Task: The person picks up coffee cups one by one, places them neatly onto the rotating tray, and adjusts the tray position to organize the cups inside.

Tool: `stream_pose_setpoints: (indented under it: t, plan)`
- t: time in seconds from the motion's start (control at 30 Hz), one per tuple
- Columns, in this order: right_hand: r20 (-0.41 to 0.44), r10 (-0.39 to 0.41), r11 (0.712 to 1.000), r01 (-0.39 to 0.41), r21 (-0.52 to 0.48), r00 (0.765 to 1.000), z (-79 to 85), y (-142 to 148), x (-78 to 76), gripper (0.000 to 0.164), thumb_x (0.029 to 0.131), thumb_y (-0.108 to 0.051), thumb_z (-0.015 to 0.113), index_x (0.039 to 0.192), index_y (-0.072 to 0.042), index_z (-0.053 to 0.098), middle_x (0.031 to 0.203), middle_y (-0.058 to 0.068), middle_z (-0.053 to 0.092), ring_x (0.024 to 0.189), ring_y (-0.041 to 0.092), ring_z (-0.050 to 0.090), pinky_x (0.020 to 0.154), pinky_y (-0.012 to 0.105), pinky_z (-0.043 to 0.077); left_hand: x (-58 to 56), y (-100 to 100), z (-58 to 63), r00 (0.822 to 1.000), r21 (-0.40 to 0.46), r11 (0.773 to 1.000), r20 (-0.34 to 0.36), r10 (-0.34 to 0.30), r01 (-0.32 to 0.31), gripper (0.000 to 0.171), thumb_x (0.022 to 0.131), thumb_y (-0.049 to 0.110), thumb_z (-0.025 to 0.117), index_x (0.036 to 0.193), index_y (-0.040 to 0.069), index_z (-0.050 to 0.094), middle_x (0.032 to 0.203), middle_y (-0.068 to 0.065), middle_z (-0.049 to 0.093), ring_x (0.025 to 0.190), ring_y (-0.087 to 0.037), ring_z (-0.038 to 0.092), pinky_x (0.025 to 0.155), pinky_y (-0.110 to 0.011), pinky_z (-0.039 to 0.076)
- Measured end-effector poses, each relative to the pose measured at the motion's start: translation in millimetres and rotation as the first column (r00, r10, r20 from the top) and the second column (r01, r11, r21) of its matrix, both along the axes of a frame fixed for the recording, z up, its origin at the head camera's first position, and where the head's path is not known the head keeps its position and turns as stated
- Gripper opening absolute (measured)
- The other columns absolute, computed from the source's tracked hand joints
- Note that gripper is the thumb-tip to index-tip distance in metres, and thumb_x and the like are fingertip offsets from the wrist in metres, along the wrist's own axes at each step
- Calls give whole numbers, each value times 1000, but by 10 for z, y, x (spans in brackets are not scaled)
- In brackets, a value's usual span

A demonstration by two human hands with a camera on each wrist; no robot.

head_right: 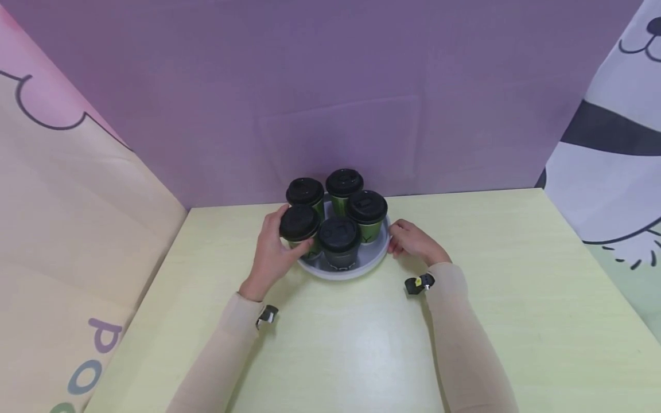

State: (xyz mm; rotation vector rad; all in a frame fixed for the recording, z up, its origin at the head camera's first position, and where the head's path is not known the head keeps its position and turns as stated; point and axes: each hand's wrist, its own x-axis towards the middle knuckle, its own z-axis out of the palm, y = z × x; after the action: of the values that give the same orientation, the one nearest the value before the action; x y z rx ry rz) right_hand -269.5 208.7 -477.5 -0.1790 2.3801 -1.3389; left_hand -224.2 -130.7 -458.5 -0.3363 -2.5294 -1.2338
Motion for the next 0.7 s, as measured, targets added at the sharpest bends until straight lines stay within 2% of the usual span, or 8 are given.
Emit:
stream_pose_setpoints:
  t: [0.7]
  plan:
    - [16,-2,1000,2,-2,1000,14,-2,1,37,104,-19,30,123,6,51,94,12,66,76,17,63,71,27,54,24,-17,49,999,-43,999,47,-18,21,95,84,34,83,160,13,31,151,-18,44,136,-34,52,114,-52,45]
